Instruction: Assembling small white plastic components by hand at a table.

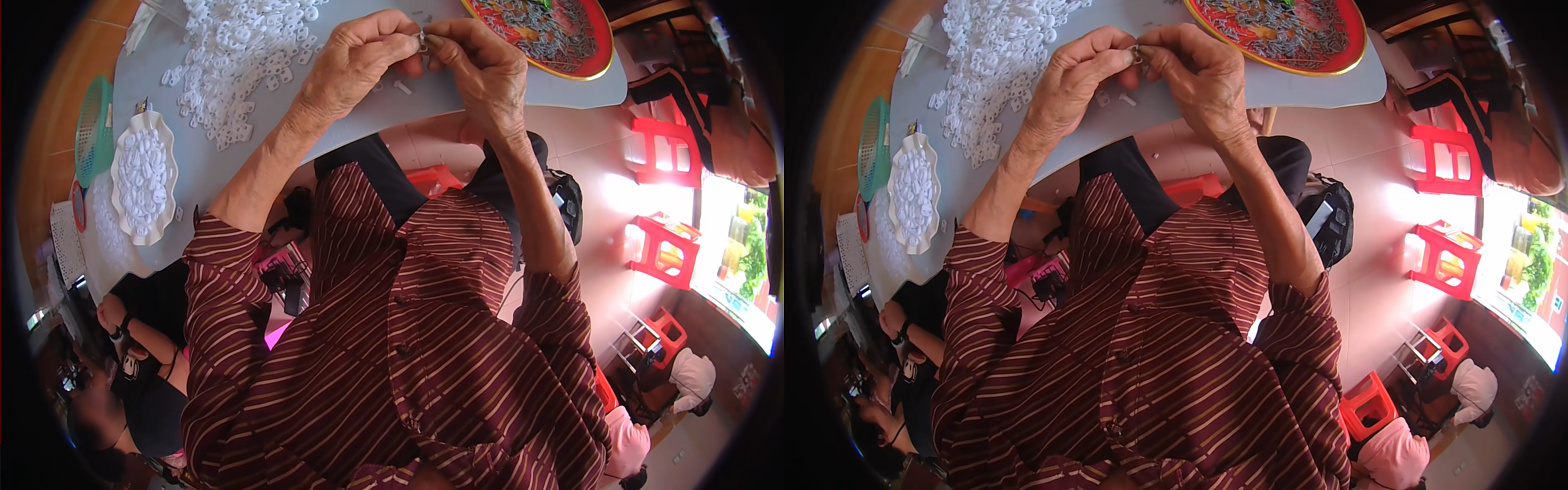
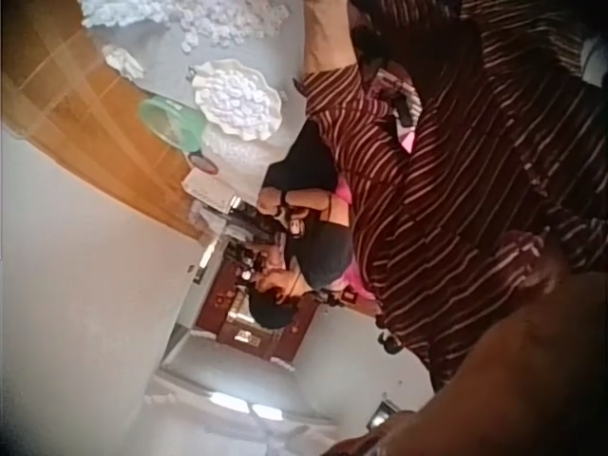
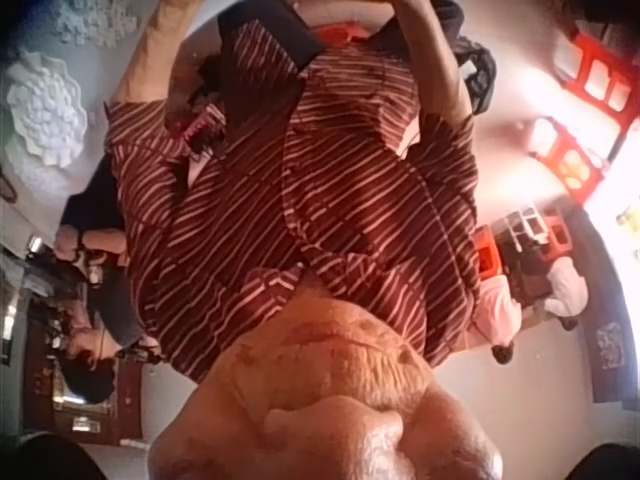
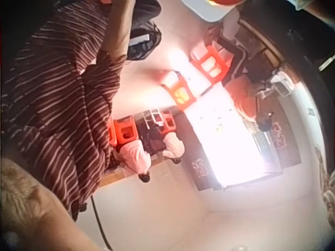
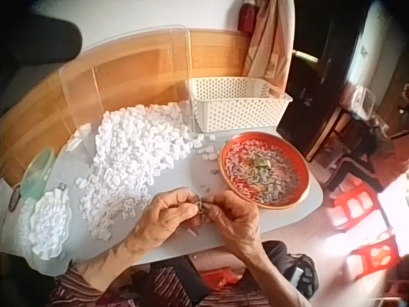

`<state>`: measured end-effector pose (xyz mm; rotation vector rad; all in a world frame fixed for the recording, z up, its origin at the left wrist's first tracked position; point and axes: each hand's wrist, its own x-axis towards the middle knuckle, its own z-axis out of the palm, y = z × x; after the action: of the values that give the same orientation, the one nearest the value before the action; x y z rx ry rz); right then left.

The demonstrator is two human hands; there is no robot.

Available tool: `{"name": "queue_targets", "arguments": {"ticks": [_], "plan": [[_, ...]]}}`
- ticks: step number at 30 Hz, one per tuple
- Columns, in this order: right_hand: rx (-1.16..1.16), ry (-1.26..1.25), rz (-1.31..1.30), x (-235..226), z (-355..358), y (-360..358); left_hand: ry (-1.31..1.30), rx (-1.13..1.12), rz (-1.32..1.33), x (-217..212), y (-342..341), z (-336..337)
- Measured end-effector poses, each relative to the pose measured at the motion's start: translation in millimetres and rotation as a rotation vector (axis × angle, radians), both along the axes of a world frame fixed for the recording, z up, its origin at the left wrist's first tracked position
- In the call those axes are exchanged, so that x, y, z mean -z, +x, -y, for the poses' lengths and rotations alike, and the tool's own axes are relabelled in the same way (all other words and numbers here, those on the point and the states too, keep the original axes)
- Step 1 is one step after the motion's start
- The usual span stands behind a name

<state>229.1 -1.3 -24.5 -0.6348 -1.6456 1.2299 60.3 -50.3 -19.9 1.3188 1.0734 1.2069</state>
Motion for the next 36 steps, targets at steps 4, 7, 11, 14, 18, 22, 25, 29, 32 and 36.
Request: {"name": "queue_targets", "arguments": {"ticks": [4,7,11,14,18,22,25,29,32,36], "plan": [[-0.006,0.005,0.031,-1.9,-0.6,0.9,0.012,-0.004,-0.030,2.1,-3.2,-0.8],[0.025,0.032,0.078,-2.9,-0.4,1.9,0.050,-0.003,-0.050,0.1,-1.7,1.4],[0.095,0.135,0.118,-2.6,-0.2,-0.1,0.148,-0.042,-0.083,1.4,5.4,1.6],[0.070,0.059,0.140,-6.3,1.2,2.1,0.146,-0.095,-0.018,8.9,7.7,0.0],[0.034,0.027,0.048,-7.5,-1.0,2.7,0.039,-0.103,0.037,6.5,5.0,2.8],[0.009,0.042,0.059,-2.6,-2.7,2.0,0.057,-0.060,0.044,11.1,1.7,2.6],[0.015,0.062,0.096,-1.8,-2.3,2.5,0.046,-0.058,0.057,10.2,3.2,2.8],[0.097,0.132,0.100,-5.2,-1.1,-1.7,0.059,-0.094,0.098,7.3,10.8,4.5],[0.129,-0.046,0.157,-31.8,9.5,-9.9,0.137,-0.143,0.074,7.9,9.1,3.3],[0.084,-0.048,0.239,-17.9,3.0,-3.1,0.185,-0.141,0.079,10.4,9.7,0.7]]}}
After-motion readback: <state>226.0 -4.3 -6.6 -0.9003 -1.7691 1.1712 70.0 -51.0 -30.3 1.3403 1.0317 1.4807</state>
